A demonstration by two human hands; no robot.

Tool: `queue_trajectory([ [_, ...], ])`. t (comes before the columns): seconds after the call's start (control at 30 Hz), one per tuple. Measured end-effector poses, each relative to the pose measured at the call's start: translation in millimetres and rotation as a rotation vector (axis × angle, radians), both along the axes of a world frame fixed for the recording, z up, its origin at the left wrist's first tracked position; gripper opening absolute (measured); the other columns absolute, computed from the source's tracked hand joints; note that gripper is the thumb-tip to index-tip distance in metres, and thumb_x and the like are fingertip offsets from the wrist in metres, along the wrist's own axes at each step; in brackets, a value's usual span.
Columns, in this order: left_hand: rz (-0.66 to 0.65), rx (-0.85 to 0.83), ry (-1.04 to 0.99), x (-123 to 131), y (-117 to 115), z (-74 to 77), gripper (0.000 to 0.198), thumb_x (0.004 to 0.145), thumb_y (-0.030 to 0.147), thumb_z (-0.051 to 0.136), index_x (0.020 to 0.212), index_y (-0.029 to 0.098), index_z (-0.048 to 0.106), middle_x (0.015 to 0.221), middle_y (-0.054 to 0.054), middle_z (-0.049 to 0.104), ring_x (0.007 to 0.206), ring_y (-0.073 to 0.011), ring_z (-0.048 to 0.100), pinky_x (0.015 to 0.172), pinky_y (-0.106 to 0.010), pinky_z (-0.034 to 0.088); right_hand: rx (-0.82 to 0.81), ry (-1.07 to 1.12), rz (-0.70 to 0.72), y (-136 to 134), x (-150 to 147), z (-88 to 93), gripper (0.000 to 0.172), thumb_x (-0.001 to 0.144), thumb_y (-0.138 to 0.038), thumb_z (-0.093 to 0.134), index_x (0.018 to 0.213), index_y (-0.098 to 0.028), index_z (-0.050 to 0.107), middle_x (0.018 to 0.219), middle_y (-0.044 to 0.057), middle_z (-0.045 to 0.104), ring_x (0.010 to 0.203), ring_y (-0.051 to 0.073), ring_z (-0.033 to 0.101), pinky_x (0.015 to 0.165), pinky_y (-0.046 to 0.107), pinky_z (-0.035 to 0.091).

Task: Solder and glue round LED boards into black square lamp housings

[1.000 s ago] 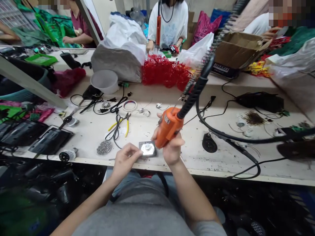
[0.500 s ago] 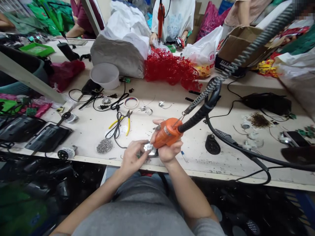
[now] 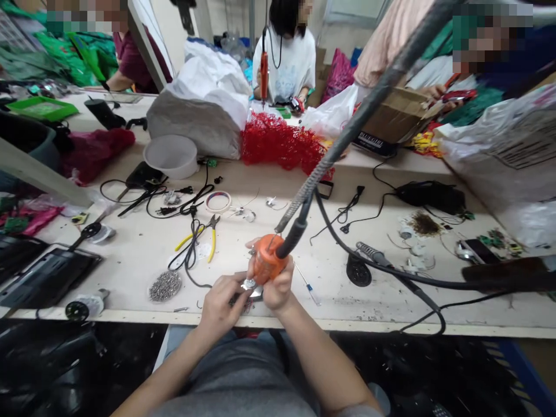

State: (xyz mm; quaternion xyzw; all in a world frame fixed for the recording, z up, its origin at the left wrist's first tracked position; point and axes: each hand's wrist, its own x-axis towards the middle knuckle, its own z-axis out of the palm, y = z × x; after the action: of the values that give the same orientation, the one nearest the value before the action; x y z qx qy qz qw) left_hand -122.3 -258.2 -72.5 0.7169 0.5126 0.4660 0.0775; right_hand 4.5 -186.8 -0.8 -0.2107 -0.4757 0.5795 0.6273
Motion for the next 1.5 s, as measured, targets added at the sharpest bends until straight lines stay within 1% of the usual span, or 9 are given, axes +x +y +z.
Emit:
queue_trajectory([
  [0.1,0.012,0.026,0.010,0.5,1.3,-1.3,0.016,0.095,0.016,0.059,0.079,0.019,0.058,0.095,-0.006,0.075,0.083,-0.0169,0.068,0.071,-0.029,0.053,0.020,-0.007,-0.025,0.1,-4.6,1.3,0.076,0.069,-0.090,0.058,0.090,-0.017,0.069,0.072,0.002,0.060,0.040,0.010,0.049,0.033,0.025,0.037],
  [0.27,0.034,0.003,0.013,1.8,0.6,-1.9,0.018,0.096,0.018,0.058,0.078,0.020,0.058,0.095,-0.006,0.075,0.082,-0.0176,0.069,0.070,-0.030,0.054,0.003,-0.005,0.025,0.8,-8.9,0.9,0.076,0.067,-0.090,0.060,0.085,-0.018,0.070,0.057,-0.002,0.052,0.039,0.013,0.048,0.033,0.026,0.035],
  [0.43,0.025,-0.002,0.000,-1.9,2.1,-0.3,0.016,0.095,0.017,0.059,0.079,0.020,0.059,0.099,-0.005,0.077,0.083,-0.0176,0.070,0.071,-0.029,0.056,-0.015,-0.009,0.045,1.0,-3.2,7.4,0.081,0.067,-0.093,0.056,0.095,-0.018,0.071,0.054,-0.002,0.056,0.038,0.013,0.045,0.035,0.026,0.034],
  [0.53,-0.006,-0.008,-0.020,-7.3,2.2,7.5,0.012,0.095,0.016,0.058,0.084,0.021,0.062,0.099,-0.004,0.076,0.086,-0.0169,0.071,0.074,-0.028,0.056,-0.027,0.035,0.077,-7.8,5.6,21.4,0.080,0.067,-0.091,0.059,0.100,-0.018,0.070,0.058,0.001,0.061,0.043,0.015,0.050,0.041,0.028,0.041],
  [0.67,-0.011,0.039,-0.004,-11.4,-1.9,27.1,0.012,0.096,0.014,0.056,0.090,0.021,0.064,0.089,-0.003,0.072,0.083,-0.0155,0.068,0.073,-0.025,0.055,-0.042,0.137,0.186,-26.2,8.5,38.5,0.086,0.063,-0.094,0.059,0.104,-0.020,0.071,0.063,0.003,0.063,0.049,0.017,0.053,0.047,0.029,0.044],
  [0.83,-0.031,0.125,0.051,-9.7,-6.2,43.6,0.015,0.094,0.009,0.055,0.085,0.020,0.061,0.080,-0.001,0.066,0.074,-0.0140,0.063,0.067,-0.023,0.051,-0.055,0.161,0.202,-36.9,-1.6,41.7,0.082,0.064,-0.092,0.060,0.101,-0.020,0.070,0.060,0.001,0.059,0.046,0.015,0.048,0.046,0.028,0.040],
  [0.97,-0.024,0.136,0.076,-9.1,-6.0,42.6,0.016,0.093,0.008,0.055,0.083,0.020,0.059,0.078,-0.002,0.066,0.072,-0.0146,0.061,0.065,-0.024,0.051,-0.049,0.124,0.171,-38.9,-5.8,42.5,0.084,0.066,-0.095,0.054,0.099,-0.019,0.067,0.059,0.001,0.058,0.045,0.015,0.047,0.043,0.029,0.039],
  [1.27,-0.006,0.132,0.066,-8.3,-5.0,38.6,0.016,0.093,0.013,0.056,0.081,0.021,0.060,0.077,-0.003,0.067,0.070,-0.0170,0.062,0.062,-0.027,0.050,-0.082,0.115,0.197,-42.4,-6.1,47.1,0.085,0.061,-0.095,0.057,0.097,-0.019,0.067,0.058,0.001,0.056,0.046,0.017,0.047,0.043,0.030,0.039],
  [1.5,-0.012,0.131,0.064,-10.8,-4.8,37.1,0.016,0.094,0.012,0.055,0.081,0.021,0.060,0.076,-0.003,0.066,0.070,-0.0161,0.061,0.062,-0.026,0.049,-0.044,0.115,0.137,-38.3,-9.4,45.5,0.078,0.063,-0.089,0.065,0.095,-0.019,0.069,0.065,0.003,0.060,0.043,0.014,0.045,0.037,0.027,0.034],
])
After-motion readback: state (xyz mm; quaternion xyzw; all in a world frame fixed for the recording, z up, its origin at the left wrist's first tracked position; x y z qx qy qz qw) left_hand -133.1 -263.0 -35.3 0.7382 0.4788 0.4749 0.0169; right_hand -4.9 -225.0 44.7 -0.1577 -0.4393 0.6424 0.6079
